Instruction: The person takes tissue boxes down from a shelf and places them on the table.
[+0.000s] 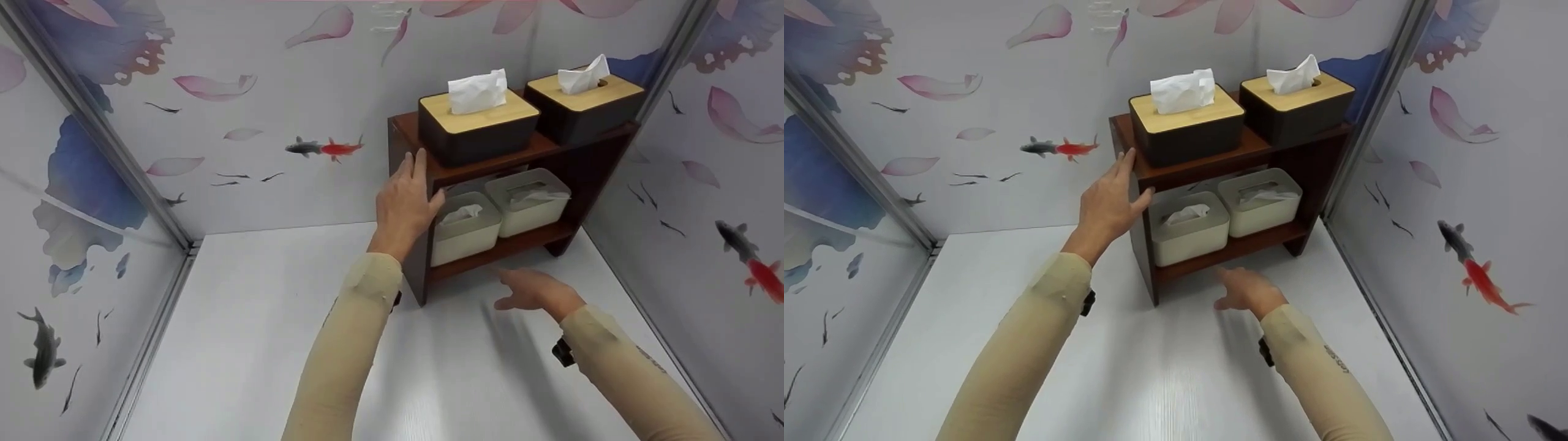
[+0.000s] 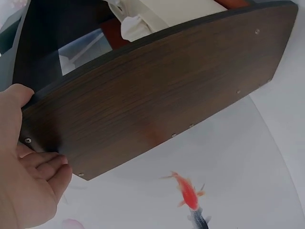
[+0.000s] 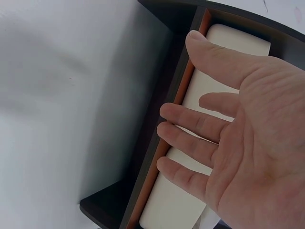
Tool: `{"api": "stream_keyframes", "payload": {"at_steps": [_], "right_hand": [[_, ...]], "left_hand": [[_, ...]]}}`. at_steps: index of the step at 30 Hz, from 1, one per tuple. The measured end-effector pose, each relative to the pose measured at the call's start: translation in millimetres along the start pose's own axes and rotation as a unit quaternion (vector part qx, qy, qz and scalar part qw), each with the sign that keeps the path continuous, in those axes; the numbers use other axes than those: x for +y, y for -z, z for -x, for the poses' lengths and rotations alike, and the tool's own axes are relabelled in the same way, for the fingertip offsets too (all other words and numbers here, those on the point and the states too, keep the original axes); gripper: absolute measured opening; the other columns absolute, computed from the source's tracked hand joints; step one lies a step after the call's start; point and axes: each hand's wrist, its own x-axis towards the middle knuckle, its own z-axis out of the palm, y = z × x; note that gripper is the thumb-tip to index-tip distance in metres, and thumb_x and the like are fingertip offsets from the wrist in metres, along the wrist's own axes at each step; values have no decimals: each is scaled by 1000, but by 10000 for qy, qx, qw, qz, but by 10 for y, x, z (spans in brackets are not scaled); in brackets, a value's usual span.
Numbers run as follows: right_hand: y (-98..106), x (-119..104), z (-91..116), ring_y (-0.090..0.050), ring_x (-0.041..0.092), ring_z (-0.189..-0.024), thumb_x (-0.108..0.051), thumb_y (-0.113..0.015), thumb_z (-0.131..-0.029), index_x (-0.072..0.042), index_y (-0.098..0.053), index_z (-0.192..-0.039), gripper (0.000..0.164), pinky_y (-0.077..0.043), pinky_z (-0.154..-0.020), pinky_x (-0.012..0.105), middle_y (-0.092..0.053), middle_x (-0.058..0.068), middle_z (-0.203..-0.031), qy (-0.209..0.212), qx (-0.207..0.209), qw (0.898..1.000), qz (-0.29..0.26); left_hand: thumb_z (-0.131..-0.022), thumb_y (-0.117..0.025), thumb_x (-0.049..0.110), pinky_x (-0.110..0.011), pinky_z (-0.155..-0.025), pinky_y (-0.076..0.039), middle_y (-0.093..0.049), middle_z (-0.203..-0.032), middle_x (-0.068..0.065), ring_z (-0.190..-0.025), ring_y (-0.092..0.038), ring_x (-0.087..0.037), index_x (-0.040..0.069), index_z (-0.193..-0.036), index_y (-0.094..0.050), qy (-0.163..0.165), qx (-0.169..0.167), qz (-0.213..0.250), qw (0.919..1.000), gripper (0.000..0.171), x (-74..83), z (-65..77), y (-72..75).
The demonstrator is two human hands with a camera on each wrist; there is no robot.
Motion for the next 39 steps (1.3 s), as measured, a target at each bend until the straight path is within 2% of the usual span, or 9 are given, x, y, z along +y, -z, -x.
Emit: {"api": "stream_keyframes", "payload": {"at_steps": [7,15,20,23,32,39], "right_hand": [[10,28,11,-39,40,-127,-37,-63,-85,-5,-28,-144,76,-34,-102,54,-47,20,-135,-59,4,10000,-63],[-8,37,31,-38,40,-128,-35,-63,-85,-8,-24,-145,76,-33,-103,55,-46,21,-136,-14,15,9998,-200],[-15,59,57,-40,39,-127,-36,-63,-85,-5,-28,-144,75,-34,-103,53,-46,21,-136,-57,5,9997,-219],[-21,90,69,-43,40,-123,-36,-63,-85,1,-33,-140,73,-38,-100,52,-48,23,-133,-15,36,9999,-116],[-23,183,126,-40,41,-125,-36,-62,-85,3,-34,-138,72,-35,-102,54,-47,23,-134,-139,77,9997,-195],[19,368,221,-39,43,-126,-33,-62,-86,6,-35,-137,70,-34,-103,54,-44,27,-135,-153,306,9992,-208]], "left_hand": [[-90,-44,51,-36,-103,-41,-29,-150,-7,-133,-37,-19,17,-148,-16,-97,-126,-176,9997,72,-53,-6,30],[-92,-44,48,-33,-114,-26,-16,-154,-1,-139,-25,-17,16,-147,-19,-290,-68,-197,9994,69,-148,16,39],[-92,-43,49,-33,-115,-22,-22,-153,-2,-139,-26,-19,15,-147,-22,-406,125,-515,9978,67,-249,15,32],[-93,-43,48,-33,-115,-22,-24,-152,-2,-139,-27,-19,14,-146,-23,-441,207,-598,9970,66,-314,11,35],[-93,-43,45,-33,-116,-21,-26,-151,-2,-136,-31,-17,13,-146,-25,-440,364,-710,9958,64,-494,41,69],[-93,-44,42,-34,-115,-22,-30,-150,-3,-136,-32,-19,13,-145,-26,-402,503,-652,9958,63,-637,68,95]]}}
